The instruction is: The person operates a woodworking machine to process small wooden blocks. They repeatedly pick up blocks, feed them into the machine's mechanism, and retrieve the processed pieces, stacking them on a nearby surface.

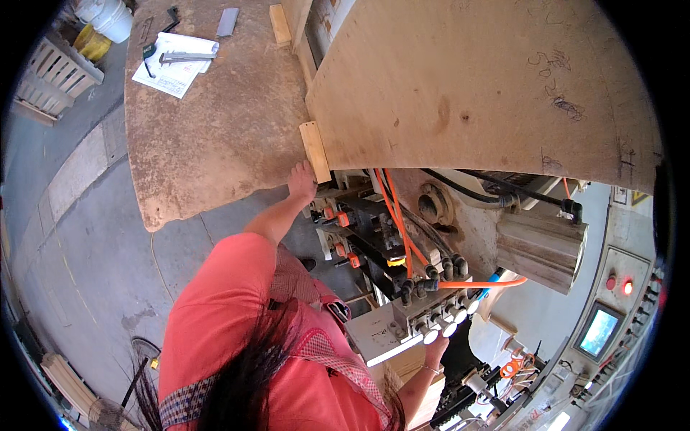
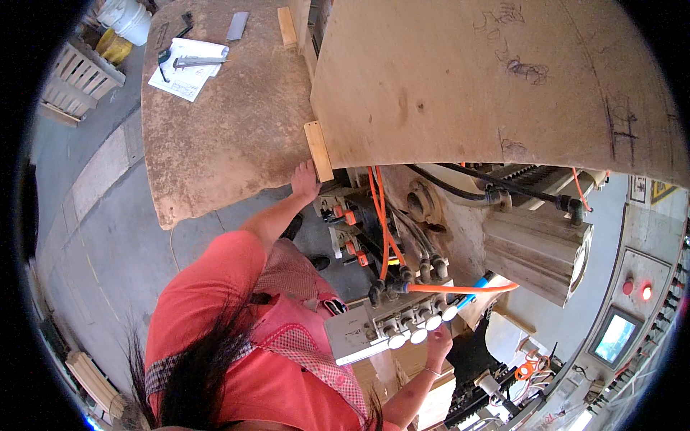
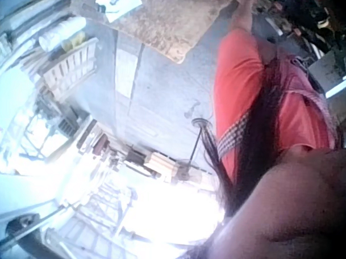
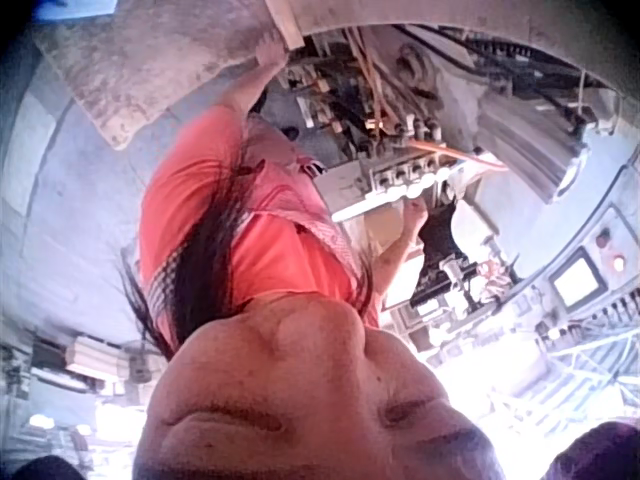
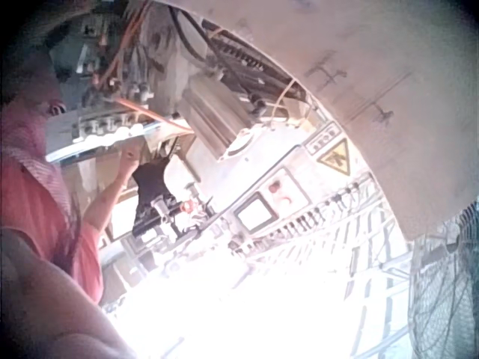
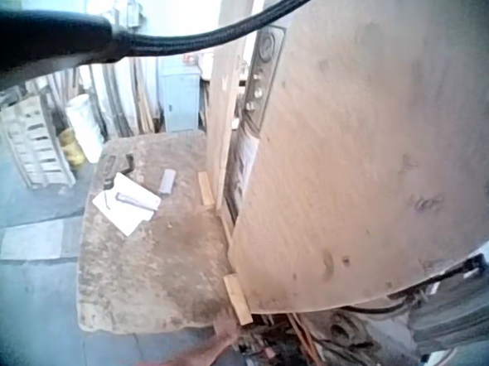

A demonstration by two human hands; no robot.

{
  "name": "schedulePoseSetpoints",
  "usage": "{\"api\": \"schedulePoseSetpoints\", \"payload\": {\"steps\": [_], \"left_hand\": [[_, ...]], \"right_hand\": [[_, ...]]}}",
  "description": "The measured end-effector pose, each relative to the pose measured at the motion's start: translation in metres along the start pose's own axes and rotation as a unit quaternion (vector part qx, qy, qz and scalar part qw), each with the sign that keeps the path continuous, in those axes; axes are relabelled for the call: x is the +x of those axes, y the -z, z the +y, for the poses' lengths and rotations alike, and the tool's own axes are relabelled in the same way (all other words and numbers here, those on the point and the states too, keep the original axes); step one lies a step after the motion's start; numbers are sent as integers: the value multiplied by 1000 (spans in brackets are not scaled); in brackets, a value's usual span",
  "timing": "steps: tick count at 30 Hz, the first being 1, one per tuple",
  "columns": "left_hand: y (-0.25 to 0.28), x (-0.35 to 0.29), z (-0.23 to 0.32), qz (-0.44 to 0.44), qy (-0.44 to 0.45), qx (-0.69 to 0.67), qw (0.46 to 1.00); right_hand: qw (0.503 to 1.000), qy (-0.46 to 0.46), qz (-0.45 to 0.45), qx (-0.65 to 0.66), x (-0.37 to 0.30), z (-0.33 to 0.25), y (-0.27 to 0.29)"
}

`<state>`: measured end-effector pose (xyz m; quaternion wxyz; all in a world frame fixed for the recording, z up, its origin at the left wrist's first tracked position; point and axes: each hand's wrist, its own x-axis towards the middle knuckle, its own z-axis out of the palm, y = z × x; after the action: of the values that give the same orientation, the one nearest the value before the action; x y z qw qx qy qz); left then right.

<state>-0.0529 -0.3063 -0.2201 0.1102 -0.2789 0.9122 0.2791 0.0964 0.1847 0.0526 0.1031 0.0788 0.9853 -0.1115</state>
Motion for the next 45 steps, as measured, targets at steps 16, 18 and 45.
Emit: {"api": "schedulePoseSetpoints", "payload": {"steps": [16, 18, 45], "left_hand": [[8, 5, 2, 40, -29, -3, 999], [13, 1, 5, 33, -32, -5, 999], [-6, 19, -2, -13, -11, -87, 996]], "right_hand": [[995, -67, 6, 72, -29, -3, -6], [997, -51, 15, 54, -31, -2, -9], [960, -212, 95, 159, -164, -4, -29]]}}
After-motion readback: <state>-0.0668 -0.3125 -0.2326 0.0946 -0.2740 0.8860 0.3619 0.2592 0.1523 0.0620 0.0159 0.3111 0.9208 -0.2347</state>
